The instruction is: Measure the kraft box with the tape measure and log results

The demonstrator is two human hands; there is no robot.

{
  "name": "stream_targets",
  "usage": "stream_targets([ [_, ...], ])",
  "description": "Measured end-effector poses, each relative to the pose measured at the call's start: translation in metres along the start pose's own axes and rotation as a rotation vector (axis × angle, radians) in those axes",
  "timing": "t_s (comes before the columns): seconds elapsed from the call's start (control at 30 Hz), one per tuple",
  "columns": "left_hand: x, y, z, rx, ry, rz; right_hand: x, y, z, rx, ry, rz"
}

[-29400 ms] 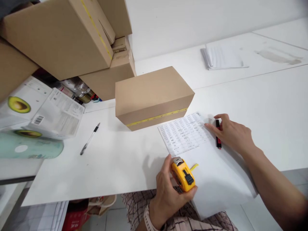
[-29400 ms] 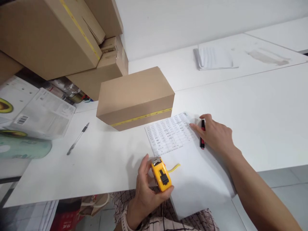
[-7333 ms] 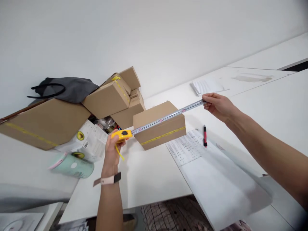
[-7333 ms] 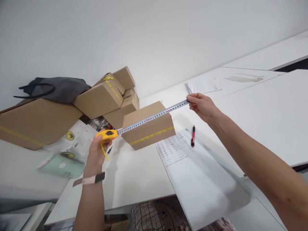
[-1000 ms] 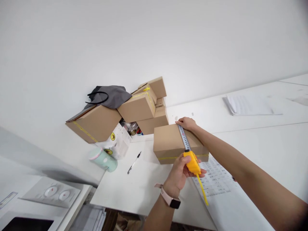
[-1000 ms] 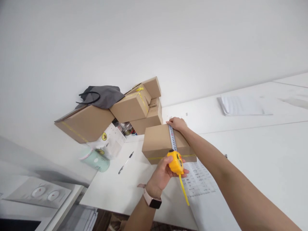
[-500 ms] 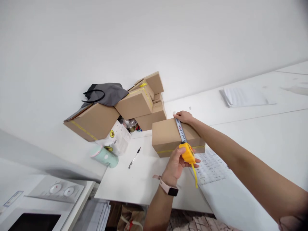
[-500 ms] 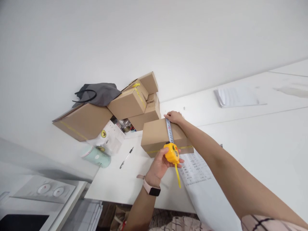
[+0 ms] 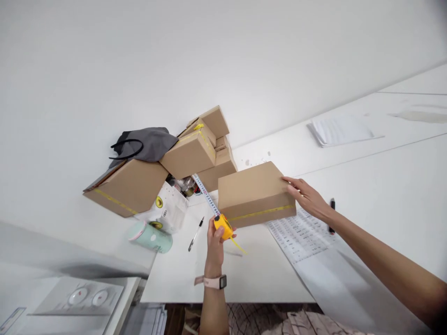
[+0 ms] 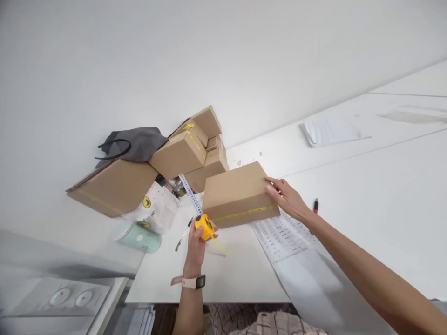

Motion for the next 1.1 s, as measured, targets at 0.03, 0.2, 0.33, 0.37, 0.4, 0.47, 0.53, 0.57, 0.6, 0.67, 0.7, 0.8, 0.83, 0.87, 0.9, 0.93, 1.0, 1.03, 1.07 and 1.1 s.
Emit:
stream_targets([
  [0.03,0.005,-0.006,-0.002,-0.004,0.014,-0.012,-0.001,0.014,0.003,-0.052,-0.013,0.032],
  [0.2,0.025,-0.041,-0.013,0.007,0.036,-0.079,0.025,0.072,0.031,-0.242,-0.154,0.090],
  [0.33,0.021,-0.057,-0.029,0.052,0.013,-0.134,0.046,0.107,0.025,-0.344,-0.214,0.304],
  [0.37,0.015,-0.059,-0.035,0.062,0.014,-0.160,0.048,0.114,0.016,-0.368,-0.189,0.372],
  [0.4,0.007,-0.058,-0.044,0.067,0.031,-0.178,0.050,0.119,0.007,-0.396,-0.162,0.426],
  [0.47,-0.011,-0.045,-0.069,0.040,0.126,-0.152,0.050,0.124,-0.007,-0.450,-0.149,0.488],
  [0.53,-0.032,-0.017,-0.099,-0.039,0.277,-0.025,0.049,0.127,-0.011,-0.483,-0.183,0.513],
  [0.57,-0.042,-0.002,-0.112,-0.082,0.344,0.048,0.048,0.127,-0.012,-0.491,-0.194,0.520],
  [0.6,-0.050,0.013,-0.123,-0.116,0.398,0.110,0.046,0.128,-0.013,-0.501,-0.195,0.527],
  [0.67,-0.062,0.035,-0.136,-0.150,0.456,0.181,0.043,0.129,-0.015,-0.536,-0.183,0.554],
  [0.7,-0.064,0.043,-0.138,-0.157,0.464,0.195,0.040,0.130,-0.017,-0.565,-0.172,0.577],
  [0.8,-0.069,0.056,-0.139,-0.170,0.468,0.216,0.035,0.135,-0.024,-0.666,-0.145,0.640],
  [0.83,-0.070,0.058,-0.138,-0.177,0.465,0.223,0.034,0.136,-0.026,-0.691,-0.136,0.651],
  [0.87,-0.072,0.059,-0.138,-0.184,0.464,0.231,0.034,0.136,-0.028,-0.712,-0.125,0.657],
  [0.9,-0.074,0.060,-0.137,-0.192,0.459,0.237,0.035,0.136,-0.030,-0.728,-0.116,0.660],
  [0.93,-0.075,0.061,-0.137,-0.197,0.451,0.239,0.036,0.136,-0.031,-0.743,-0.109,0.662],
  [1.0,-0.078,0.061,-0.136,-0.185,0.431,0.226,0.037,0.135,-0.033,-0.763,-0.098,0.668],
  [1.03,-0.079,0.061,-0.136,-0.162,0.425,0.215,0.037,0.134,-0.034,-0.769,-0.096,0.671],
  [1.07,-0.080,0.062,-0.136,-0.130,0.422,0.203,0.037,0.134,-0.034,-0.770,-0.096,0.674],
  [1.1,-0.082,0.062,-0.136,-0.099,0.424,0.193,0.037,0.134,-0.034,-0.768,-0.099,0.677],
])
Point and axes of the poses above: each hand's wrist, its own x-axis towards the middle knuckle, its own z-axis out of the back of the hand, y = z × x, the point moved 10 cm from there along x, towards the middle knuckle, and after that the axes turned 7 degrees about -z, right-handed, at the moved point
